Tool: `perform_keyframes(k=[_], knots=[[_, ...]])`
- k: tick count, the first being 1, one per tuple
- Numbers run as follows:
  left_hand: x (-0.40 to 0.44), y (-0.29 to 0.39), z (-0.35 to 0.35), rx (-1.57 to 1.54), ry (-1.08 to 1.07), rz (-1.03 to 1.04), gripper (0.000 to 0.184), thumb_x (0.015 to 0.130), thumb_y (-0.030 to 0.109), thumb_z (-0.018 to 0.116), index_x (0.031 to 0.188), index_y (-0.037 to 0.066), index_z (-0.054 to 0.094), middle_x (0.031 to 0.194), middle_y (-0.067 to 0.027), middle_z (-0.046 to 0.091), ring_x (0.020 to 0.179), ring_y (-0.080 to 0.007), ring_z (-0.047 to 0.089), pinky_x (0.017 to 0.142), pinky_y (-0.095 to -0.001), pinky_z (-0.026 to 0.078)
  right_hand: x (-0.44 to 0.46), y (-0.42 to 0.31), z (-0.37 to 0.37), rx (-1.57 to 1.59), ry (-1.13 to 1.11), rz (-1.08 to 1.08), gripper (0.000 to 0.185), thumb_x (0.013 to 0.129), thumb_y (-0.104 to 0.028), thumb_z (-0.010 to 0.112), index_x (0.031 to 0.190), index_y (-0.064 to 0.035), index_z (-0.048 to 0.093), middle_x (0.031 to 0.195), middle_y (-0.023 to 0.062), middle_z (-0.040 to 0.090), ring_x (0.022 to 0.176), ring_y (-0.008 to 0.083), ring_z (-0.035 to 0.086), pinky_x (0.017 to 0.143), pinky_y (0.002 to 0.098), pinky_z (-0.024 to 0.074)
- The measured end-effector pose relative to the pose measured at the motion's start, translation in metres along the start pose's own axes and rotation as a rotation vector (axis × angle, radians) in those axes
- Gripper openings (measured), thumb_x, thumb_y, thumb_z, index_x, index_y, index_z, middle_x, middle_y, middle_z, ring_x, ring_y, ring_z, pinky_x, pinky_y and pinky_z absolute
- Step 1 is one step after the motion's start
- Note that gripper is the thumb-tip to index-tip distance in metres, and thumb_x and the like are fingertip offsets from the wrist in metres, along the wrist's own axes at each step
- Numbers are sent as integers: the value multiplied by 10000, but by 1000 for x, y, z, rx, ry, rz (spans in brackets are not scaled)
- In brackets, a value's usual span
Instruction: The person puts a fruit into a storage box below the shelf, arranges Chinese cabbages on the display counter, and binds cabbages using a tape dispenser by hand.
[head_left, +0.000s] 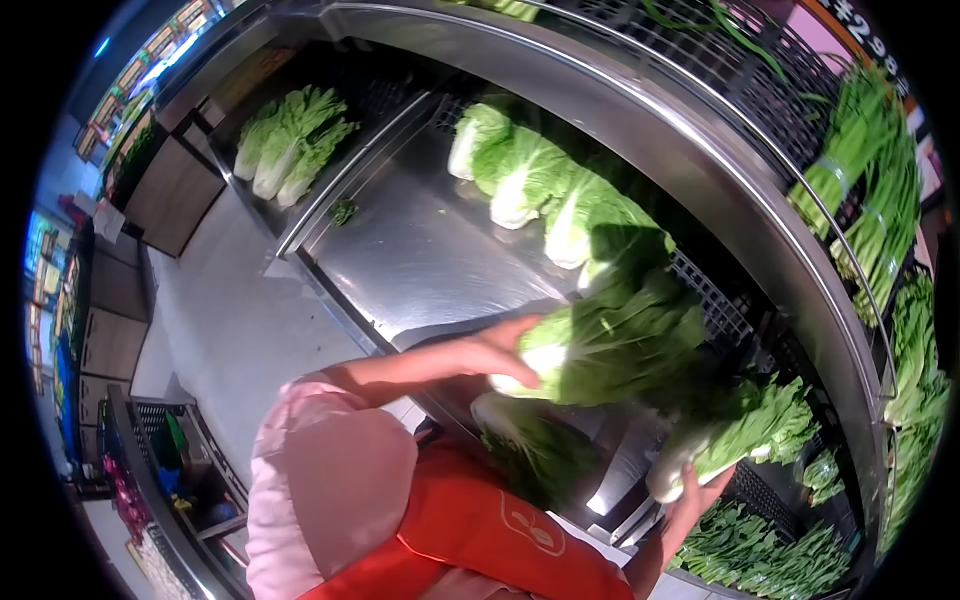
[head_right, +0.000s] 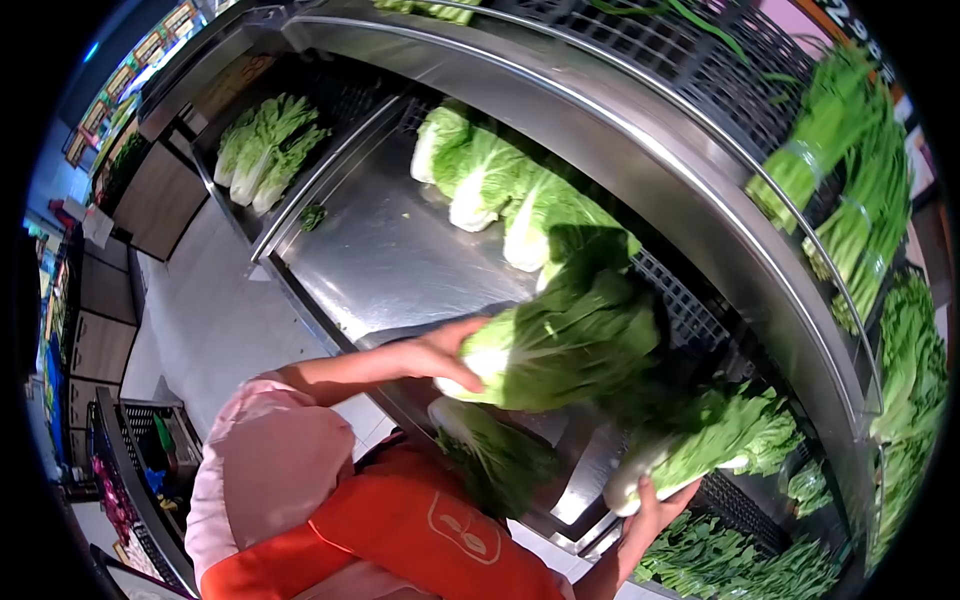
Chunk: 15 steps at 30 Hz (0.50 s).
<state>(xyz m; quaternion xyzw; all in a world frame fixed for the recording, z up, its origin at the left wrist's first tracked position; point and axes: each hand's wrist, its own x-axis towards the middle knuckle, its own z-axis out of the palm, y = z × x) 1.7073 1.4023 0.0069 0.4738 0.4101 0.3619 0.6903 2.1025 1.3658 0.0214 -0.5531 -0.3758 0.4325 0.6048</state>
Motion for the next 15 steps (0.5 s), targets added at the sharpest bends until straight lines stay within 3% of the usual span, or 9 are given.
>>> perform_keyframes(k=[3,5,8,11,14,15], knots=[[-71,17,-67,72,3,-108,886,596,57,791,1343,-6,319,1259,-132,475,1138,-202,476,981,-311,378,-20,-15,31,-225,-186,-111,1044,455,6,743,1389,-39,278,1253,94,461,1146,241,467,988,361,371],[-113,31,-107,341,110,-95,884,591,69,792,1343,7,331,1242,-120,484,1129,-201,477,963,-306,391,-25,-13,63,-231,-332,-79,1076,439,-43,779,1390,-41,275,1255,103,465,1140,250,475,976,375,384],[-160,33,-168,402,215,-126,886,581,71,785,1348,33,344,1210,-100,497,1115,-192,484,948,-303,398,-24,-18,129,-700,-572,-472,1088,461,-117,837,1387,-26,272,1259,147,462,1143,259,475,961,392,401],[-188,23,-224,437,307,-175,869,578,75,785,1335,30,362,1186,-106,519,1106,-194,492,936,-299,404,-43,-9,218,-161,-864,0,1024,530,-124,822,1378,15,265,1272,163,447,1177,251,443,976,388,384],[-201,11,-283,519,313,-159,858,566,74,782,1322,33,377,1176,-118,537,1096,-205,500,934,-309,406,-45,13,283,-307,-1287,-132,1000,558,-112,807,1383,7,256,1294,205,426,1211,298,424,1009,377,349],[-205,6,-303,617,318,-190,860,558,73,780,1319,36,382,1174,-116,541,1095,-209,501,936,-312,405,-46,23,299,-543,-1391,-356,974,590,-154,798,1392,-36,259,1324,251,388,1233,374,397,1035,394,321]])
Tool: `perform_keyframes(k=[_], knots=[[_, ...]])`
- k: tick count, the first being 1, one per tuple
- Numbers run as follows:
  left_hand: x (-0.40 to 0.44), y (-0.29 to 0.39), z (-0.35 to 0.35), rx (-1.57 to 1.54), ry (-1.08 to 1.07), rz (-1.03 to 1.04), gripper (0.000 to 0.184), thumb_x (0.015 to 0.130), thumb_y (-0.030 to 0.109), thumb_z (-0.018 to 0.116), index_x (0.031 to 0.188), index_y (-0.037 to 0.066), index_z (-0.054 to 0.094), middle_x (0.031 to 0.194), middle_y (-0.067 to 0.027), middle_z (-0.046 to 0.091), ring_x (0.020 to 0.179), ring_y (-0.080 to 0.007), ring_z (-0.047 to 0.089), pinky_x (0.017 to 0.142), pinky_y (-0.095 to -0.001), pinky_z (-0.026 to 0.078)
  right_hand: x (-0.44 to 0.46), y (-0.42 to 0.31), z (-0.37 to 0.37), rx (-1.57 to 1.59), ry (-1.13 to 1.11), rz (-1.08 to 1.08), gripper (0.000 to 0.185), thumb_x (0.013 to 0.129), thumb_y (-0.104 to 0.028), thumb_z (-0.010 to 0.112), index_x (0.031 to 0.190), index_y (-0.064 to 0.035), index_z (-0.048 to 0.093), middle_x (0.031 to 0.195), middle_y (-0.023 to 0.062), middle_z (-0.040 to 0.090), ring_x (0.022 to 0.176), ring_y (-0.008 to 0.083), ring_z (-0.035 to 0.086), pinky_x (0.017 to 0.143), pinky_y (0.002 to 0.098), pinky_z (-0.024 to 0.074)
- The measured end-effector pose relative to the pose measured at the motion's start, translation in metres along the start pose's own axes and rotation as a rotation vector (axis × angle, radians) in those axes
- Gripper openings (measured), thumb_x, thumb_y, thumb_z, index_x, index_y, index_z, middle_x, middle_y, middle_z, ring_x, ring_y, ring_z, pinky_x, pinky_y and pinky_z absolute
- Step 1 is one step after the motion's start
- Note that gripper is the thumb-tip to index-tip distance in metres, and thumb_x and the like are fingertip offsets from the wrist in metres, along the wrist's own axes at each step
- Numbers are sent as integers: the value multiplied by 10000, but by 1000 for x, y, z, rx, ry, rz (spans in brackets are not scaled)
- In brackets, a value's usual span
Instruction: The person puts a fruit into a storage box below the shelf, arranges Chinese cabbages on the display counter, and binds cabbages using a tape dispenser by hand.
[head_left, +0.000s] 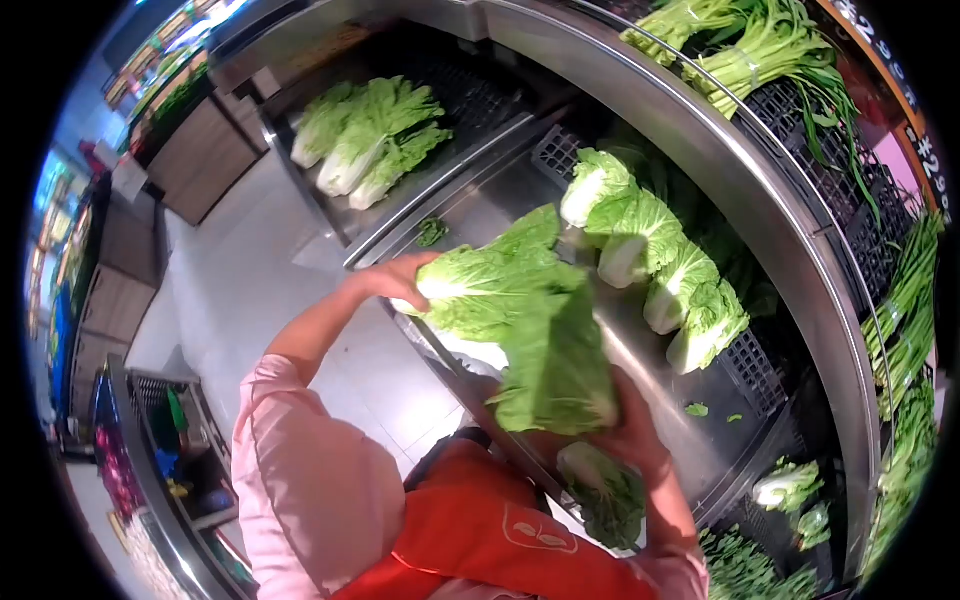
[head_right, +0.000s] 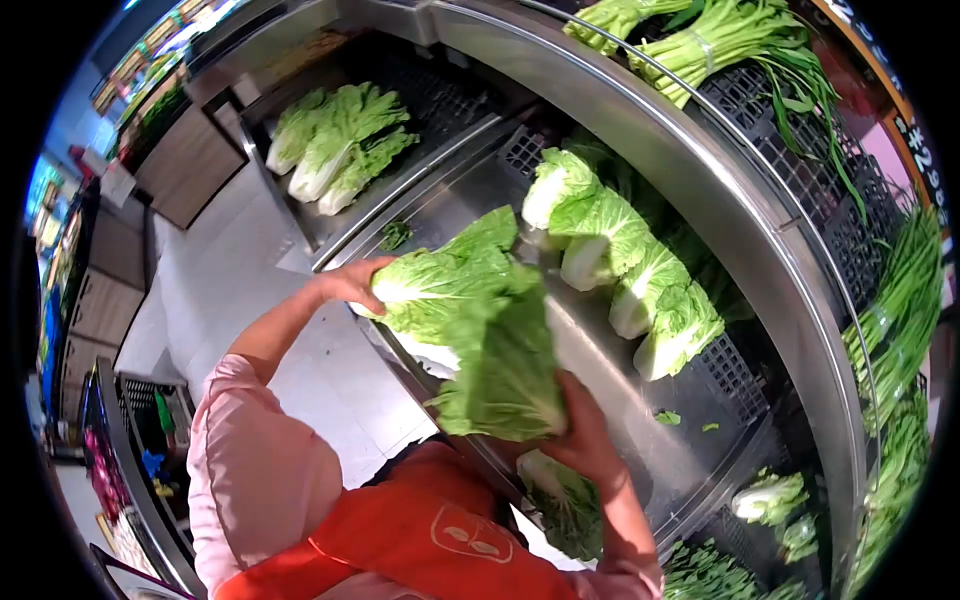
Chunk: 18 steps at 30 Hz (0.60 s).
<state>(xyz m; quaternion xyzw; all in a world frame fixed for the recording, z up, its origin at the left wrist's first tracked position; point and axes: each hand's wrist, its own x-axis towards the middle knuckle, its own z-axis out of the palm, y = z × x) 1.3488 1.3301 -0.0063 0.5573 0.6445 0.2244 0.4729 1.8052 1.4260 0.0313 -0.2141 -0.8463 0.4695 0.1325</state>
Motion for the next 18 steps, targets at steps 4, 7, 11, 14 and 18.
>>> perform_keyframes(k=[4,7,11,14,18], knots=[[16,-34,-44,90,-115,-7,878,513,62,768,1311,55,401,1175,-106,551,1102,-228,502,945,-326,399,43,-8,34,-196,-252,14,936,646,-276,752,1413,-124,237,1319,312,355,1208,467,370,1012,471,336],[18,-25,-54,151,-131,-52,908,499,68,778,1322,66,395,1204,-105,538,1126,-219,489,964,-322,389,48,17,57,-341,-308,46,967,640,-274,736,1429,-142,193,1326,327,332,1209,481,362,1000,479,343],[28,-62,-52,393,-97,-45,1014,481,181,812,1369,94,332,1282,-152,462,1222,-300,396,1029,-351,336,51,19,65,-402,-358,132,995,638,-301,736,1439,-153,164,1350,332,297,1232,479,339,1012,479,331],[18,-8,-43,812,-35,-188,1156,485,237,820,1439,167,172,1441,-176,236,1315,-355,255,1078,-429,254,40,15,70,-505,-297,143,1069,592,-352,769,1440,-142,152,1388,292,280,1247,471,330,1026,473,314],[36,73,3,725,260,85,1052,545,96,816,1425,163,244,1456,-202,208,1332,-372,237,1091,-418,238,4,48,36,-266,32,116,1011,680,-431,743,1428,-95,151,1361,291,319,1252,421,350,1030,526,295]])
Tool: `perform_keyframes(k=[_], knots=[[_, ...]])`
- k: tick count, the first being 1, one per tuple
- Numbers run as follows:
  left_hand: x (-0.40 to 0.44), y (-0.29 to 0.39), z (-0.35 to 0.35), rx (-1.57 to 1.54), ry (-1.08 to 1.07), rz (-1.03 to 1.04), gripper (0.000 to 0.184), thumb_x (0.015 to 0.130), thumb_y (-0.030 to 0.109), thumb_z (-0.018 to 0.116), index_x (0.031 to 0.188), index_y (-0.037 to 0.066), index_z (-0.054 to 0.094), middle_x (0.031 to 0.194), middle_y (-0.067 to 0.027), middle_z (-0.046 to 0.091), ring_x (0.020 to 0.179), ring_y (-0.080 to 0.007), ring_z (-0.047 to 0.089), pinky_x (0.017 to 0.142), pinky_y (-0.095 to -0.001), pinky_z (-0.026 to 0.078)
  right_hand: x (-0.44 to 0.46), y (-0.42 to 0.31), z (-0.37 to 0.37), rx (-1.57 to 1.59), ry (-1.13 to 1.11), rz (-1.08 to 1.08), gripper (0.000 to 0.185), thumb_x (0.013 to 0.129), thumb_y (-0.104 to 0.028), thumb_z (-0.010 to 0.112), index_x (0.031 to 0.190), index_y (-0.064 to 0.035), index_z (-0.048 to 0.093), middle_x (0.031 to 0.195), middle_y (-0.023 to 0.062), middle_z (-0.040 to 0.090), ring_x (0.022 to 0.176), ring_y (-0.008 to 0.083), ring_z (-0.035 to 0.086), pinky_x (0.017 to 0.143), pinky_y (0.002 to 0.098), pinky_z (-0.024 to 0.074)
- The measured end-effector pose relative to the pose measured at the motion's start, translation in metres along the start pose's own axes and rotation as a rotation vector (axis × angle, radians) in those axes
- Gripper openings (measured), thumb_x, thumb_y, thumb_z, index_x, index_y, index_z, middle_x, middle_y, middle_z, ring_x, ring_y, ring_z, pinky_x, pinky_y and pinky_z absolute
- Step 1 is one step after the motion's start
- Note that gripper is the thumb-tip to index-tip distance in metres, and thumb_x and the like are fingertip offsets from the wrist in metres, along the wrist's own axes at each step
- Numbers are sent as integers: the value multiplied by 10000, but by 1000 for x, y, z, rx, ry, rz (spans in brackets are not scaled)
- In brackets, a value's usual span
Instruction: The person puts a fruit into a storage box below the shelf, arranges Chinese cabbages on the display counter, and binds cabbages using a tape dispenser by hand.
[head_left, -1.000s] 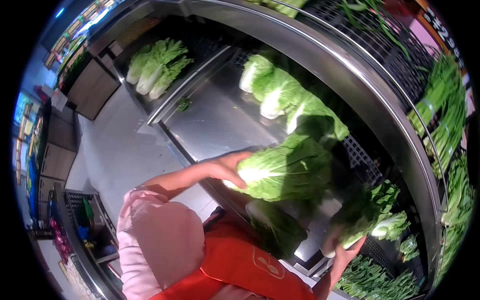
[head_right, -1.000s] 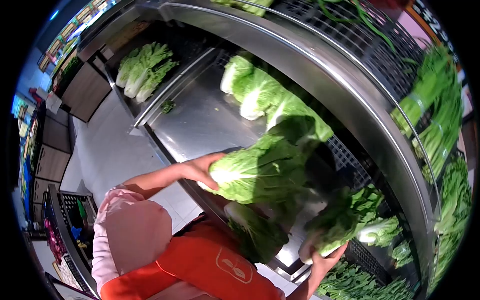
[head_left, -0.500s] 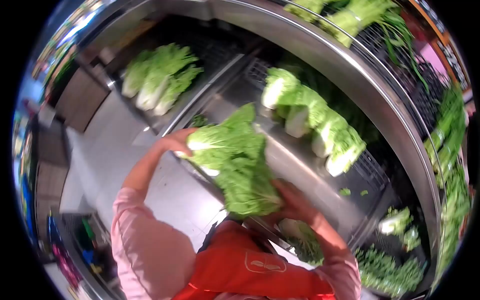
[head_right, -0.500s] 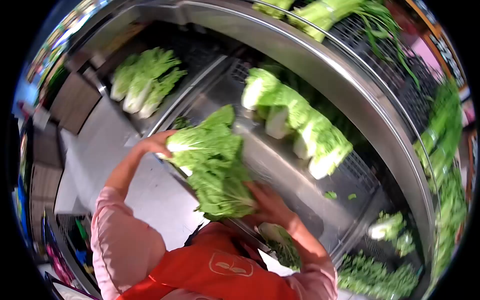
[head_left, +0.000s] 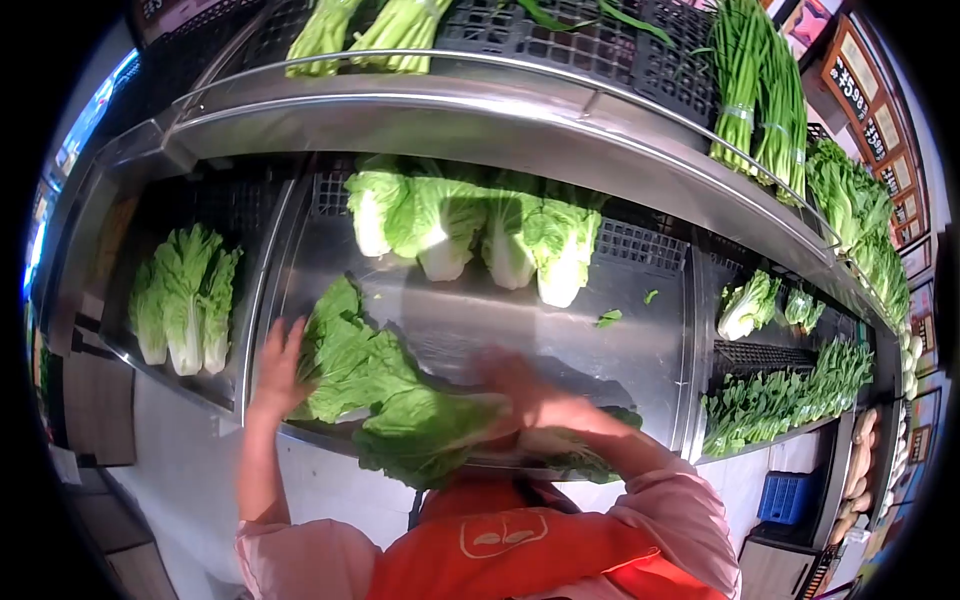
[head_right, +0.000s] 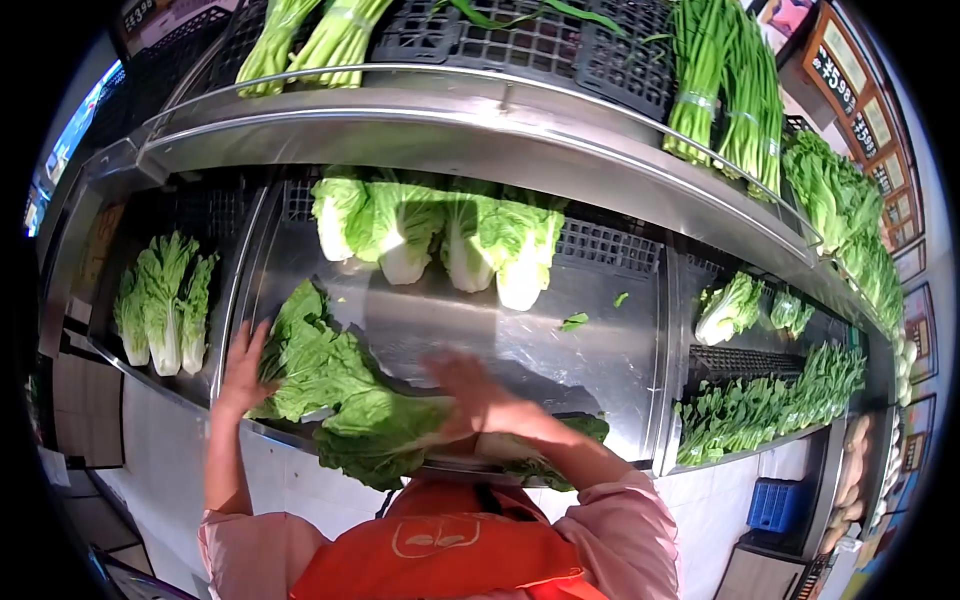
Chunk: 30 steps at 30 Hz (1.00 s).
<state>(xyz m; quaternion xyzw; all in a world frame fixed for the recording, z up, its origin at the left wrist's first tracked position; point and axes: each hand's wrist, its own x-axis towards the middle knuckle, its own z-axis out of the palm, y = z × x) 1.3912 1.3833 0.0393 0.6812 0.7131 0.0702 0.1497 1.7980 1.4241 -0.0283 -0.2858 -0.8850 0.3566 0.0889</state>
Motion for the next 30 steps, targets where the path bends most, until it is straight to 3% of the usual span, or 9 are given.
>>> perform_keyframes(k=[3,5,6,7,8,9,16,19,30], knots=[[41,91,20,-403,53,231,807,683,127,751,1376,85,338,1377,-183,385,1303,-305,328,1071,-412,291,-18,45,-55,75,743,259,892,723,-296,751,1378,10,227,1307,245,401,1179,332,441,992,403,371],[78,149,53,-811,-196,58,754,775,253,704,1385,50,309,1362,-184,400,1243,-324,401,1023,-395,360,-22,112,-75,6,981,484,897,726,-248,766,1378,40,222,1258,214,471,1118,272,506,943,343,427],[121,161,101,-1720,-288,-307,775,790,274,702,1387,14,282,1349,-209,406,1221,-335,428,1000,-390,383,-14,100,-99,637,1013,562,937,698,-266,788,1379,43,224,1186,188,532,1060,268,541,907,329,445],[131,190,108,-1024,-154,48,788,794,270,703,1387,-11,267,1326,-236,419,1204,-323,448,994,-369,390,-6,111,-104,608,1031,568,905,699,-253,784,1360,54,247,1173,187,541,1055,264,544,900,326,446],[146,217,124,-1082,8,-40,550,779,146,716,1223,-36,447,1171,-153,510,1051,-187,511,876,-309,433,2,122,-108,579,1050,575,874,700,-240,781,1340,64,270,1160,186,551,1050,261,548,894,324,448],[163,232,134,-1342,-84,12,488,755,171,739,1125,-22,485,1072,-133,569,969,-180,551,829,-287,450,5,121,-117,658,979,510,856,685,-245,790,1310,64,292,1150,188,553,1043,258,551,889,326,449],[223,277,194,-1176,349,-286,811,644,145,825,1251,-51,323,1131,-178,548,1006,-252,557,836,-320,474,31,156,-121,536,993,499,1063,511,-328,840,1307,40,240,1208,225,483,1136,319,491,939,365,429],[210,301,155,-1165,247,-386,1124,560,123,861,1358,-127,111,1300,-276,397,1158,-316,461,954,-338,416,36,172,-114,466,975,545,1134,478,-355,837,1331,43,205,1249,246,441,1175,354,452,982,371,393],[151,323,138,-1400,24,-120,688,652,21,782,1207,-48,382,1067,-168,587,942,-242,604,812,-343,507,-50,111,-146,480,888,589,1114,472,-314,866,1345,21,260,1222,208,500,1089,314,530,915,370,463]])
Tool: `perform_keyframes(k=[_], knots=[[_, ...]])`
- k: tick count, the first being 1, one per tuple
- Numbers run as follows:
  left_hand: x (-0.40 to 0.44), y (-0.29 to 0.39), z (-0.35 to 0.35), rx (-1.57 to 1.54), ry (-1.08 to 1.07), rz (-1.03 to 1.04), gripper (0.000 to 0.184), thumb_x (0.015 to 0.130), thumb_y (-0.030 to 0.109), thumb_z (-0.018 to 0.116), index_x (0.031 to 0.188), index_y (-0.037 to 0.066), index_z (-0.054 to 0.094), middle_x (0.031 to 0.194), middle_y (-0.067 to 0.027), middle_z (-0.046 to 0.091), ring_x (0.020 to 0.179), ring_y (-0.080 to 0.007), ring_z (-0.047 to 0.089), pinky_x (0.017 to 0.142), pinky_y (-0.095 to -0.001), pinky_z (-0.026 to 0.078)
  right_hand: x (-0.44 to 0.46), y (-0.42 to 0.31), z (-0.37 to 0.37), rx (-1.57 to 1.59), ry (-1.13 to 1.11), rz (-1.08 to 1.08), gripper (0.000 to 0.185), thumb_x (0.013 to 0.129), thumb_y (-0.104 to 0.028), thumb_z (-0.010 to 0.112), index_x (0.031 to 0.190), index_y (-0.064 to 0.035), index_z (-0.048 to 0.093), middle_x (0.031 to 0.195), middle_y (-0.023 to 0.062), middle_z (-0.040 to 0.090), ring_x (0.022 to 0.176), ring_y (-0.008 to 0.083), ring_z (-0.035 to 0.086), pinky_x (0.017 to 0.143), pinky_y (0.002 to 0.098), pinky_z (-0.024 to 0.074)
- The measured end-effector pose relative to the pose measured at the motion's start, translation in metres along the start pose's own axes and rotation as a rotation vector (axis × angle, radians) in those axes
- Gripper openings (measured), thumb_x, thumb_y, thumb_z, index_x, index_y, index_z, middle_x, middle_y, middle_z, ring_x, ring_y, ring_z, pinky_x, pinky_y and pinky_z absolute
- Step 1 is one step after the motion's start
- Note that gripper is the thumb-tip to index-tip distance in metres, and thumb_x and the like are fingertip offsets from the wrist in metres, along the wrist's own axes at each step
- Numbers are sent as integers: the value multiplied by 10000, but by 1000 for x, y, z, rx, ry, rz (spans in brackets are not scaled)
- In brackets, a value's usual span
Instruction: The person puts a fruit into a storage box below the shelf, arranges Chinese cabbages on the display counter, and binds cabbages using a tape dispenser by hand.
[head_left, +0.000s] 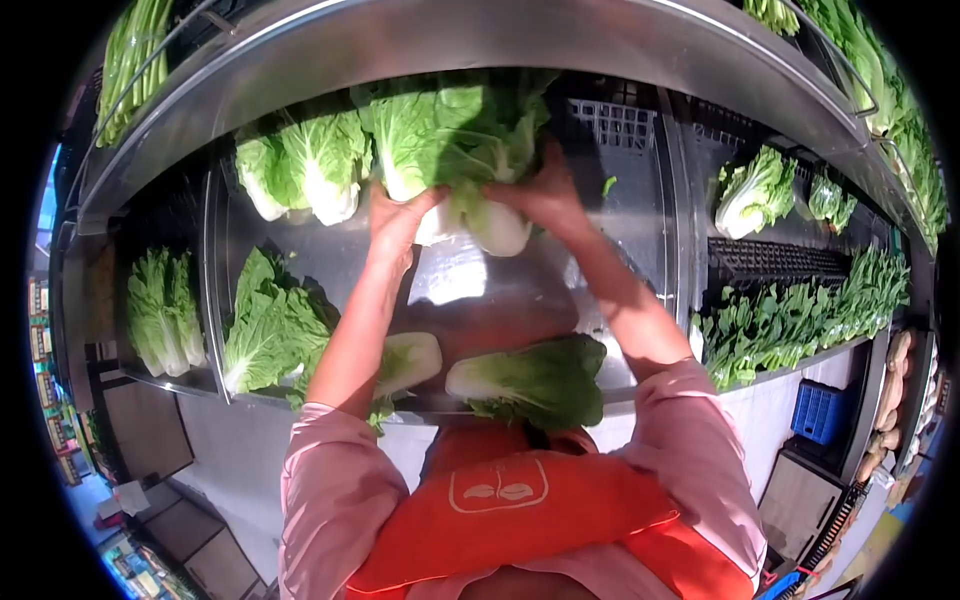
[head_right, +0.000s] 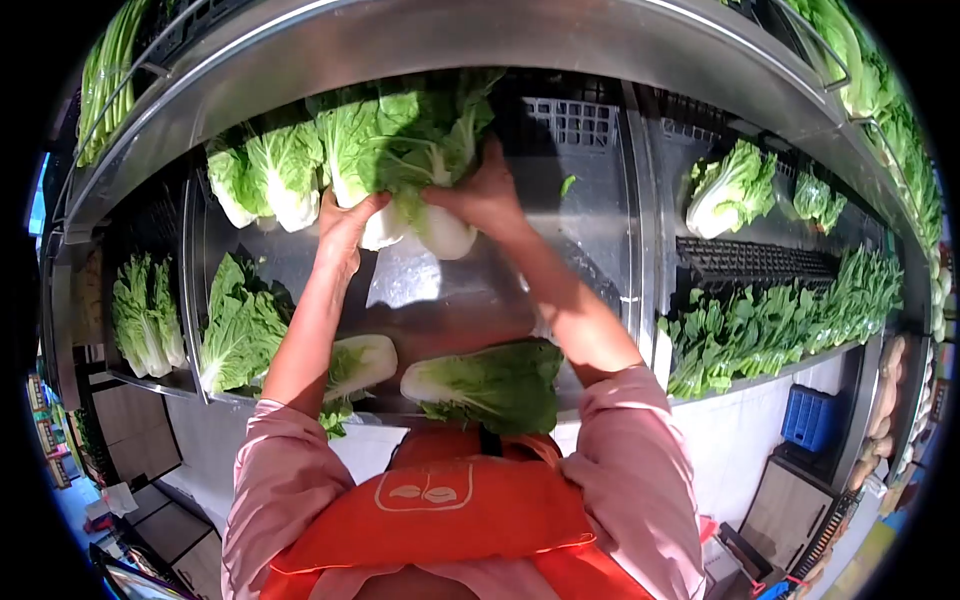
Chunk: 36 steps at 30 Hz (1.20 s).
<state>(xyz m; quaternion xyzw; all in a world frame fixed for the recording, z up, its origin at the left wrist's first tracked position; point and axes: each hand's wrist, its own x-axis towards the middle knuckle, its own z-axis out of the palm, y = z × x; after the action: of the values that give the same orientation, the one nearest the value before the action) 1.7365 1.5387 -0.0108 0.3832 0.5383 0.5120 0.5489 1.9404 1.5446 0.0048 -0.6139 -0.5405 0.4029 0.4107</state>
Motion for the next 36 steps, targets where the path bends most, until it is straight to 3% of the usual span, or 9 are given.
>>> perform_keyframes(k=[4,9,18,20,22,26,31,33,36], knots=[[-52,10,14,-22,-104,-91,671,668,-19,741,1230,-27,374,1057,-166,587,956,-261,597,879,-378,480,-59,8,-59,146,-71,-145,1095,510,-159,870,1370,35,222,1293,205,438,1170,305,465,989,381,403],[-76,-3,-31,-118,-479,-205,794,621,-2,783,1288,2,353,1168,-143,539,1084,-258,534,960,-385,418,-143,8,-130,-241,-61,72,1076,516,-69,835,1389,23,213,1327,215,404,1236,309,398,1053,376,329],[-40,-37,-119,806,-915,-159,1096,539,218,863,1388,-47,222,1342,-206,393,1242,-260,385,1043,-320,301,-222,70,-159,105,-219,212,1056,504,24,772,1390,22,197,1308,188,431,1185,286,451,1032,356,371],[-34,-16,-103,983,-1022,-144,1100,557,301,838,1393,-43,212,1378,-230,355,1275,-286,356,1059,-316,280,-221,64,-155,-250,-179,208,1042,503,14,769,1381,26,210,1256,175,487,1144,275,488,1012,344,386],[-26,-8,-97,1052,-1066,-89,1111,553,347,821,1395,-40,209,1391,-241,335,1299,-302,331,1066,-328,274,-221,81,-155,-73,-161,290,1039,496,-2,772,1376,29,222,1199,166,533,1109,261,515,994,327,394],[-19,-3,-95,1205,-1195,-84,1142,559,369,811,1413,-19,160,1430,-255,253,1337,-325,256,1081,-350,251,-212,67,-153,-328,-263,278,978,568,-76,758,1374,34,215,1229,159,522,1122,231,512,983,312,390],[-44,16,-117,1069,-937,-17,1259,572,398,827,1453,143,-36,1477,-238,107,1371,-369,112,1109,-486,154,-199,75,-170,-610,-380,317,1213,548,-222,826,1421,30,22,1431,267,243,1330,321,283,1076,318,268],[-25,-5,-147,835,-775,147,1264,579,474,810,1451,142,-43,1489,-218,66,1370,-373,103,1106,-480,182,-182,38,-157,-591,-246,172,1124,581,-234,825,1406,56,119,1403,270,298,1313,324,313,1074,331,265],[-12,38,-184,633,-214,229,1088,631,506,775,1424,43,190,1385,-246,329,1254,-342,374,994,-447,379,-141,-16,-110,-352,-151,-11,875,650,-33,745,1373,63,260,1377,243,366,1295,279,340,1069,353,264]])
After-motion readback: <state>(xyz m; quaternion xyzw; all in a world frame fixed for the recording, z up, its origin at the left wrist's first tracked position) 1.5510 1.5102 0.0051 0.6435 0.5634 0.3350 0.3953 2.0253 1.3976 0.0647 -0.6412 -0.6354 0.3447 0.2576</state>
